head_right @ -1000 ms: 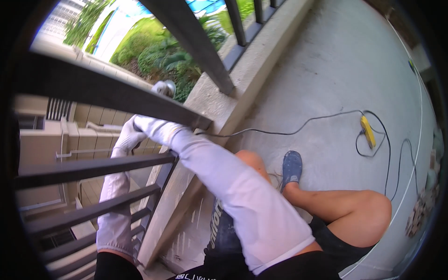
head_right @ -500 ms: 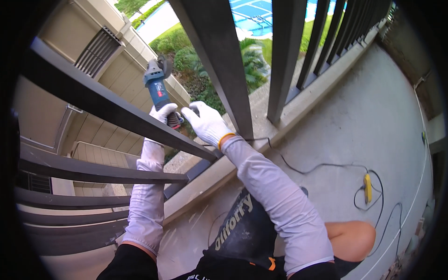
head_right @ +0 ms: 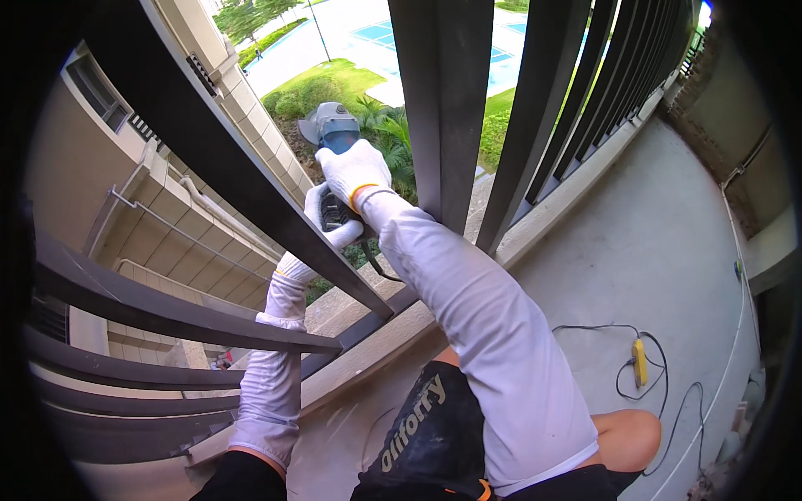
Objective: The person uses an angle grinder to grind metal sections of a balcony railing while wearing gloves and arm sleeves.
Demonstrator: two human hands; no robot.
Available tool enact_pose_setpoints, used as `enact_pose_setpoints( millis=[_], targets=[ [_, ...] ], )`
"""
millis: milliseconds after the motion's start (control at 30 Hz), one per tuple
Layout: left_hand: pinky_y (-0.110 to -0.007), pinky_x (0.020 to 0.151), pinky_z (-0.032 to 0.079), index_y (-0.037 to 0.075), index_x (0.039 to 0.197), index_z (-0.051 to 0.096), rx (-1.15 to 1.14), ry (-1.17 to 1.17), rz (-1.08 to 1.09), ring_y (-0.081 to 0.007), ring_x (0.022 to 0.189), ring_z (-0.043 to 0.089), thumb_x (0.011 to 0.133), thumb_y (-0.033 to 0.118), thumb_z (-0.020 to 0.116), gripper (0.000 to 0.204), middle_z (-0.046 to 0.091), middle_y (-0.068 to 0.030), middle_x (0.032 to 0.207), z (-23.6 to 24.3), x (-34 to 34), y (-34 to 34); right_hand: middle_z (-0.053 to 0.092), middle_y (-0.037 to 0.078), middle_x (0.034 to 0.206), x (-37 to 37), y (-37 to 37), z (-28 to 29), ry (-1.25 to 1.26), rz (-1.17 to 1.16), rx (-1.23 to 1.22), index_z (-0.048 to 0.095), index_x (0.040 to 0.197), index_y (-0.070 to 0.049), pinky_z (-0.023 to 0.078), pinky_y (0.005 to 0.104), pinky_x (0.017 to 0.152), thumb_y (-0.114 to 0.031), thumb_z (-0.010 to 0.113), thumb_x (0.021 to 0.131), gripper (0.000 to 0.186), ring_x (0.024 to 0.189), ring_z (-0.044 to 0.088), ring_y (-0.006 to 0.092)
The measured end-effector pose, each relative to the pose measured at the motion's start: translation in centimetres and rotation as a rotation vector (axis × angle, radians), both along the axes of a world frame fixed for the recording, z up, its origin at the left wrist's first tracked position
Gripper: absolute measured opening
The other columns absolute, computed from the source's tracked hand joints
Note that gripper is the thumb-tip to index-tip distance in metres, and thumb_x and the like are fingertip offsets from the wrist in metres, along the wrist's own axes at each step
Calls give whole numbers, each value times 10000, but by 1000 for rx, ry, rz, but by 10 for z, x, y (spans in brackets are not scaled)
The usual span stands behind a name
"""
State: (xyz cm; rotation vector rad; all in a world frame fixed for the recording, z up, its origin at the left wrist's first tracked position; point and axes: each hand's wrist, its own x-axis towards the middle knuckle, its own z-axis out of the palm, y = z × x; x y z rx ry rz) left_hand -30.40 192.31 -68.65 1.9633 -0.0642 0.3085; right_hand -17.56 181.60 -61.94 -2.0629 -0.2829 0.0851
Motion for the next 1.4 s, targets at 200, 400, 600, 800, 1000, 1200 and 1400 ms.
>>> enact_pose_setpoints(
  millis=[200, 400, 600, 800, 1000, 1200, 1400],
  targets=[
    [-411, 1016, 603, -19, 1352, 668, -735, 42, 163, -245, 1138, 737, 1119, 271, 683, 372, 750, -121, 1190, -6, -21, 33, 809, 228, 924, -15, -30, -1, 91, 236, 203, 798, 1008, 86, 627, 412, 787, -507, 851, 789, 634, 817, 806, 306],
    [-467, 671, 618, -41, 1066, 674, -970, -213, -167, -308, 713, 703, 1138, 715, 286, 853, 637, -163, 766, 21, -119, -7, 721, 71, 764, -50, -77, 20, 340, 329, 545, 769, 941, 13, 574, 337, 586, -225, 890, 855, 280, 602, 697, 181],
    [-365, 496, 527, -105, 882, 698, -1041, -45, -266, -263, 470, 613, 963, 997, 248, 1193, 615, -151, 564, 15, -143, -15, 764, 72, 842, -80, -105, 16, 700, 456, 583, 815, 1047, 3, 601, 298, 628, -256, 867, 935, 287, 674, 730, 165],
    [-306, 433, 467, -99, 822, 715, -838, -135, -342, -209, 437, 582, 959, 998, 277, 1189, 607, -126, 540, 6, -138, -4, 758, 95, 935, -116, -139, 11, 834, 287, 700, 739, 1134, 18, 629, 322, 702, -286, 835, 967, 360, 751, 732, 177],
    [-340, 425, 413, -79, 688, 668, -819, -195, -437, -235, 418, 537, 977, 971, 314, 1145, 589, -141, 508, 8, -131, -7, 757, 137, 933, -126, -173, -15, 1007, 373, 707, 693, 1131, 42, 652, 351, 761, -228, 747, 1012, 299, 775, 750, 224],
    [-359, 434, 447, -61, 700, 641, -861, -227, -439, -247, 433, 554, 1015, 933, 283, 1102, 605, -165, 539, -1, -131, -3, 745, 131, 898, -151, -224, -6, 1034, 402, 702, 694, 1086, 36, 644, 341, 713, -259, 778, 991, 321, 715, 736, 215],
    [-333, 508, 485, 14, 964, 600, -538, -362, -79, -194, 523, 574, 1106, 764, 410, 786, 568, -67, 620, 6, -154, -15, 735, 120, 919, -153, -296, 24, 1094, 563, 497, 682, 1086, 30, 648, 340, 720, -223, 780, 962, 298, 739, 737, 194]
  ],
)
